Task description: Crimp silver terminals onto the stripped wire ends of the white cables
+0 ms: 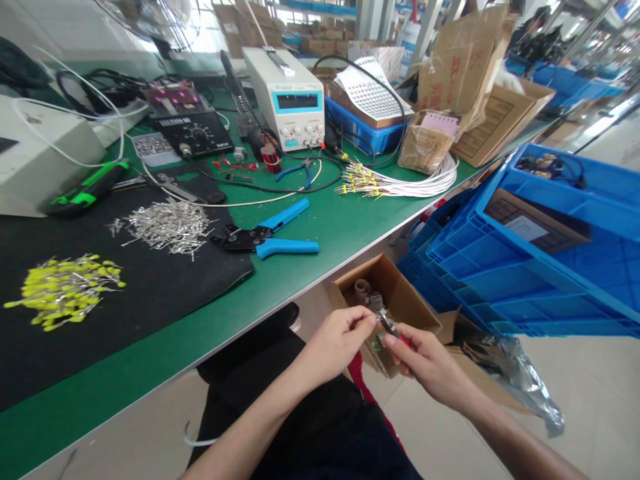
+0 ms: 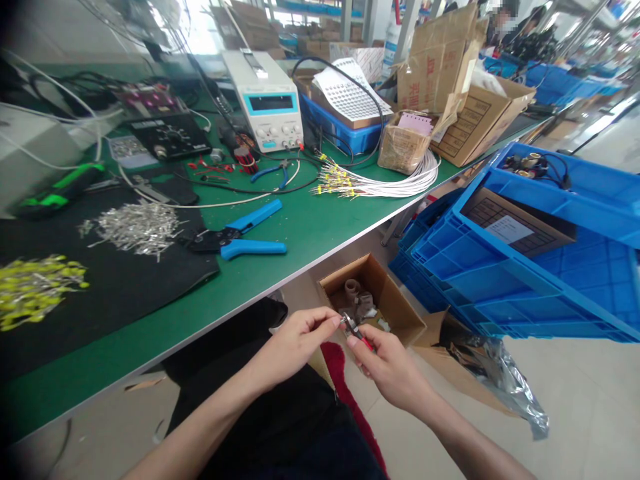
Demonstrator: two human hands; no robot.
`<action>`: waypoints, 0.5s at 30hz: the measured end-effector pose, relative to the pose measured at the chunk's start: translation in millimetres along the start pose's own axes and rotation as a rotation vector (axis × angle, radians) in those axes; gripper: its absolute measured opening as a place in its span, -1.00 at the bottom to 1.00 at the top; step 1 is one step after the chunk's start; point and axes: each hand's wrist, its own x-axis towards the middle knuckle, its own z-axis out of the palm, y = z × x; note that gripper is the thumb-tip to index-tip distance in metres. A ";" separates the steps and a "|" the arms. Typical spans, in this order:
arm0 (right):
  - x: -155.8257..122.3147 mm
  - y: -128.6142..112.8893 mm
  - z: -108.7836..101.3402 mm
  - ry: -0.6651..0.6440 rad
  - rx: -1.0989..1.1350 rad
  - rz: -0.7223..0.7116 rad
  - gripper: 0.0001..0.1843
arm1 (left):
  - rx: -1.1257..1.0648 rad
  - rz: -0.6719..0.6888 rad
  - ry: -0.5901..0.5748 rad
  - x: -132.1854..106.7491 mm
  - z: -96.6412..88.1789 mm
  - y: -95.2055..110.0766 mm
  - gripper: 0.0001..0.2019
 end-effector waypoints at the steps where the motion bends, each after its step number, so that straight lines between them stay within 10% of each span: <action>1: 0.4 0.4 0.4 0.001 0.002 0.003 -0.57 | -0.002 -0.001 -0.005 0.7 -0.5 -0.3 -0.62; 15: 21.7 38.6 7.2 0.087 -0.022 0.058 -0.47 | -0.110 -0.104 -0.044 27.2 7.8 -27.5 -0.65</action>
